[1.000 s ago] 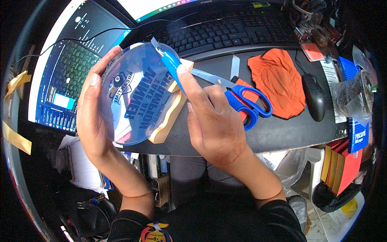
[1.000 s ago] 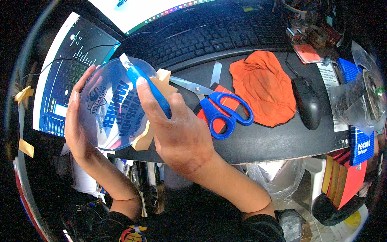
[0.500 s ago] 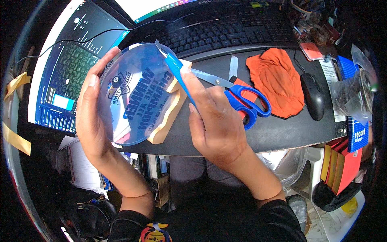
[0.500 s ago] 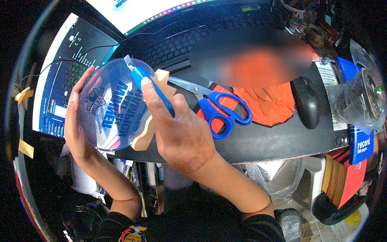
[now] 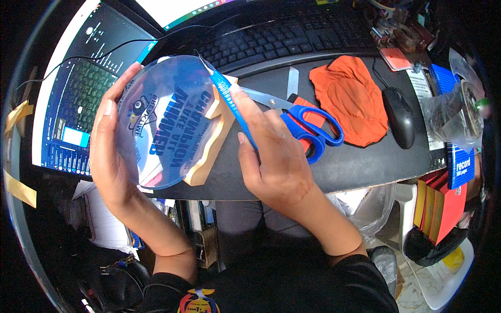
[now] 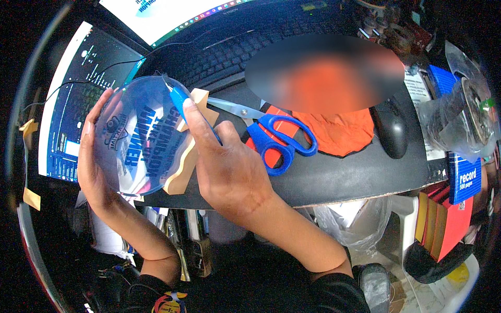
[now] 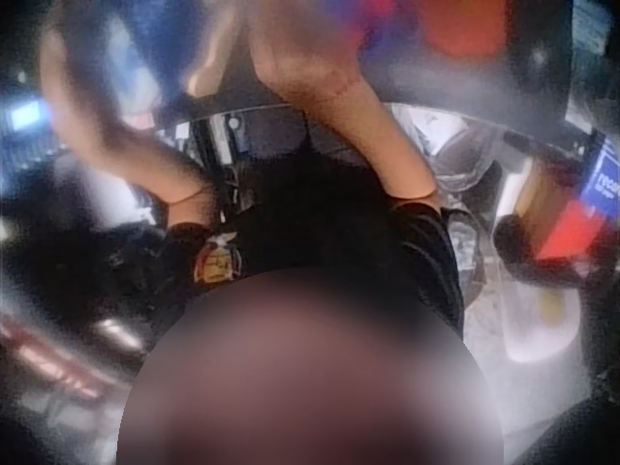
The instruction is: The person uses a blue utility knife to cut a transparent circular acrylic sheet along the outline of a wooden star-shaped template. They repeatedly reposition the template and the sheet, then score and trim the acrylic edges to match the star shape.
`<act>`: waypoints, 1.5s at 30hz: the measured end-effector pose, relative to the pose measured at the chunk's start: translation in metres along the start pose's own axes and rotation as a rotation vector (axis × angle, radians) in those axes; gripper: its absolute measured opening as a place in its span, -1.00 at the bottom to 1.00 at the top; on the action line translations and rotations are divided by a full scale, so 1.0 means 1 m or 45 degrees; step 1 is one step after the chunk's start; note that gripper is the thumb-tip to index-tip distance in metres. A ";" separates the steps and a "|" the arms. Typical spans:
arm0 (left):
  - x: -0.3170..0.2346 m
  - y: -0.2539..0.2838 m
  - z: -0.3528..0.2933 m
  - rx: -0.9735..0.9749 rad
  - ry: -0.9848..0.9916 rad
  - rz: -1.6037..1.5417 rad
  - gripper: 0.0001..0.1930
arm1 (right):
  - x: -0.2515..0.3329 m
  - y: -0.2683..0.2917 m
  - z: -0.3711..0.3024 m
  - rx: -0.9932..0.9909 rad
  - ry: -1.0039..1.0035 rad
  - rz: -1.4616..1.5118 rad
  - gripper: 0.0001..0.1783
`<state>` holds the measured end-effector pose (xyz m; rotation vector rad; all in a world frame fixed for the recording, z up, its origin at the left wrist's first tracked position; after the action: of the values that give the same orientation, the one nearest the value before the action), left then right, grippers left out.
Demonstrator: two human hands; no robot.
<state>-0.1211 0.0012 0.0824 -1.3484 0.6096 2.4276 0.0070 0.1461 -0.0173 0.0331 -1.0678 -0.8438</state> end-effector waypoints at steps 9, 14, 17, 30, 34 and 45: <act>0.001 0.000 0.000 -0.008 0.013 -0.014 -0.42 | -0.010 -0.002 -0.003 -0.002 -0.094 0.095 -0.33; -0.001 0.000 0.000 -0.016 0.002 0.048 -0.42 | -0.014 -0.002 -0.005 0.006 -0.138 0.129 -0.35; -0.003 -0.002 0.000 -0.007 -0.037 0.024 -0.43 | -0.015 -0.002 -0.007 -0.003 -0.129 0.118 -0.31; -0.003 -0.001 -0.001 -0.019 -0.028 0.047 -0.43 | -0.012 0.001 -0.010 -0.057 -0.027 0.085 -0.29; -0.004 -0.002 0.000 -0.006 -0.045 0.045 -0.44 | -0.013 0.002 -0.011 -0.062 -0.039 0.086 -0.30; -0.001 -0.001 0.001 0.000 -0.030 -0.019 -0.45 | -0.021 0.012 -0.005 0.040 -0.207 0.226 -0.39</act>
<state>-0.1211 0.0020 0.0831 -1.3182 0.5918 2.4280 0.0136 0.1659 -0.0303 -0.1041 -1.2177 -0.6776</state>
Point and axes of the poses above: each hand's wrist, its own z-axis towards the middle knuckle, its own y-axis out of the back of the hand, x = y × z, the point moved 10 cm from there along z, towards the middle knuckle, and after that the axes turned 8 degrees about -z, right-handed, at the moved point
